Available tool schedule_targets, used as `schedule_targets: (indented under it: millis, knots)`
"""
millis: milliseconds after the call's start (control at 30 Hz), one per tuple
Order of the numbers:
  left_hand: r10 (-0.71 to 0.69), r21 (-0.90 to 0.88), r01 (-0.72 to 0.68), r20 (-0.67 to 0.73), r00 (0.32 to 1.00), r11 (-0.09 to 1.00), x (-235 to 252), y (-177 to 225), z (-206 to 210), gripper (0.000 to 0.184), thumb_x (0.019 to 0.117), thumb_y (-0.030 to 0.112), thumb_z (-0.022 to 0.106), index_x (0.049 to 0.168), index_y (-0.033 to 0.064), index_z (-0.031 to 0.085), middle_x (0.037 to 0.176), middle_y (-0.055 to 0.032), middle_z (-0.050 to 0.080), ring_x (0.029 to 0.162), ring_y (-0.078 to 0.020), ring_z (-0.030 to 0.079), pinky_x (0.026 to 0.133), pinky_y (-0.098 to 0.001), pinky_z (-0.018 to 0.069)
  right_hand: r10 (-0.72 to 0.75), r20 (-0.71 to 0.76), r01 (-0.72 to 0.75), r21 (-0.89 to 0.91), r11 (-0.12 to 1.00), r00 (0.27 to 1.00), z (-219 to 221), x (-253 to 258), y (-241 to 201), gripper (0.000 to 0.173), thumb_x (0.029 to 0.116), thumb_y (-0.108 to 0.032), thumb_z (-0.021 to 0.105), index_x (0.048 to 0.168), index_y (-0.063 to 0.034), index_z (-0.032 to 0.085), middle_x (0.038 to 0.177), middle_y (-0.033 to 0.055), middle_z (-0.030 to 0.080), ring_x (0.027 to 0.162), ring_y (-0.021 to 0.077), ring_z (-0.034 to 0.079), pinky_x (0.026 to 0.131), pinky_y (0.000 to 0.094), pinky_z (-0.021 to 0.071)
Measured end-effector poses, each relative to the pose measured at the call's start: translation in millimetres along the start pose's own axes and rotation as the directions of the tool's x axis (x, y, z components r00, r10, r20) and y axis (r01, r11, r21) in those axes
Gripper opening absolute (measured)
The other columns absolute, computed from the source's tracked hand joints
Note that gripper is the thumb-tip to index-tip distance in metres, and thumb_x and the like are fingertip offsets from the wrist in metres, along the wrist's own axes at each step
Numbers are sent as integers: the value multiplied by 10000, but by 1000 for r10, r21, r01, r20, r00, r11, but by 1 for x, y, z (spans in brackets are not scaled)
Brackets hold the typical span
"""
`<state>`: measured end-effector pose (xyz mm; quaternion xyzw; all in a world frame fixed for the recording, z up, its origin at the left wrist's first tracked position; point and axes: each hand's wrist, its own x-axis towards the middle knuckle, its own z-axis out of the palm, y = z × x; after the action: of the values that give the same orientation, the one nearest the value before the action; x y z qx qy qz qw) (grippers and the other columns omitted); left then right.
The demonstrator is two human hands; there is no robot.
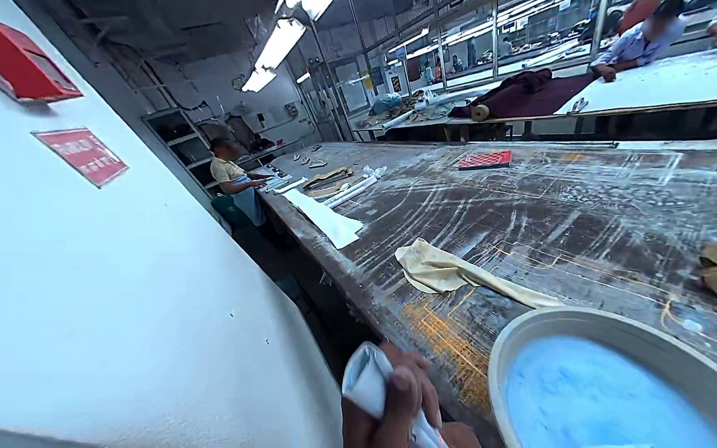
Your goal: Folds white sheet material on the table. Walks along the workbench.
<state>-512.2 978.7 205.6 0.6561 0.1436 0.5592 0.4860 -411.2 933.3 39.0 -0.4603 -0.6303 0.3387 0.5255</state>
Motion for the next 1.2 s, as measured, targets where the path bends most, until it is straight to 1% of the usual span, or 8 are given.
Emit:
schedule_targets:
  millis: [167, 267, 333, 433, 600, 733, 1067, 1200]
  knots:
    - [-154, -6, 154, 58, 986, 988, 66, -28, -10, 298, 1037, 443, 557, 895, 184, 597, 634, 34, 546, 608, -117, 619, 809, -345, 609, -39, -108, 42, 33, 999, 993, -28, 67, -29, 475, 890, -399, 754, 1221, -73, 657, 974, 18, 744, 901, 87, 710, 795, 356, 610]
    - [-128, -58, 143, 208, 970, 988, 99, -53, -8, 267, 1055, 385, 546, 921, 161, 604, 651, 26, 545, 625, -119, 620, 824, -364, 608, 74, -250, -59, 68, 996, 965, -44, 121, -36, 288, 790, -336, 799, 962, -122, 710, 739, -56, 674, 677, 20, 657, 618, 285, 577]
    - [-92, -87, 114, 221, 971, 990, 128, -65, -12, 248, 1058, 362, 549, 913, 172, 612, 645, 36, 548, 621, -116, 618, 839, -376, 606, 148, -270, -136, 61, 989, 951, -39, 144, -8, 259, 859, -344, 742, 800, -97, 693, 639, -22, 648, 582, 76, 641, 572, 351, 558]
    - [-86, -142, 105, 132, 988, 984, 170, -85, -28, 274, 1064, 362, 539, 852, 196, 588, 602, 58, 509, 577, -107, 591, 827, -376, 609, 261, -274, -289, -64, 955, 925, -33, 152, 36, 336, 934, -397, 669, 854, -76, 722, 684, 30, 683, 628, 153, 676, 629, 428, 572]
    - [-123, -147, 149, 176, 977, 978, 206, -114, -43, 289, 1068, 379, 526, 846, 201, 572, 596, 63, 500, 581, -100, 592, 866, -393, 603, 184, -443, -299, -206, 932, 877, -41, 191, 13, 433, 817, -486, 787, 1039, -119, 724, 807, -5, 704, 731, 127, 678, 659, 397, 583]
    - [-111, -183, 162, 261, 959, 970, 215, -128, -27, 261, 1054, 361, 556, 857, 193, 587, 599, 60, 501, 572, -95, 585, 865, -391, 604, 215, -503, -302, -97, 948, 837, -46, 215, 36, 284, 834, -371, 736, 765, -100, 690, 632, -3, 643, 595, 125, 652, 582, 406, 551]
    - [-184, -60, 196, 170, 968, 979, 263, -142, -50, 358, 1081, 343, 506, 762, 182, 535, 537, 64, 447, 525, -99, 572, 855, -404, 614, 327, -459, -350, 38, 936, 826, -37, 274, 42, 335, 824, -458, 770, 770, -135, 698, 627, -22, 641, 582, 120, 644, 584, 401, 554]
    - [-226, 54, 219, 256, 940, 974, 289, -173, -70, 283, 1033, 449, 571, 917, 195, 617, 657, 52, 596, 621, -89, 635, 801, -341, 613, 475, -354, -437, 187, 880, 805, -13, 280, 108, 331, 865, -418, 733, 757, -108, 692, 635, -22, 665, 593, 112, 657, 621, 382, 558]
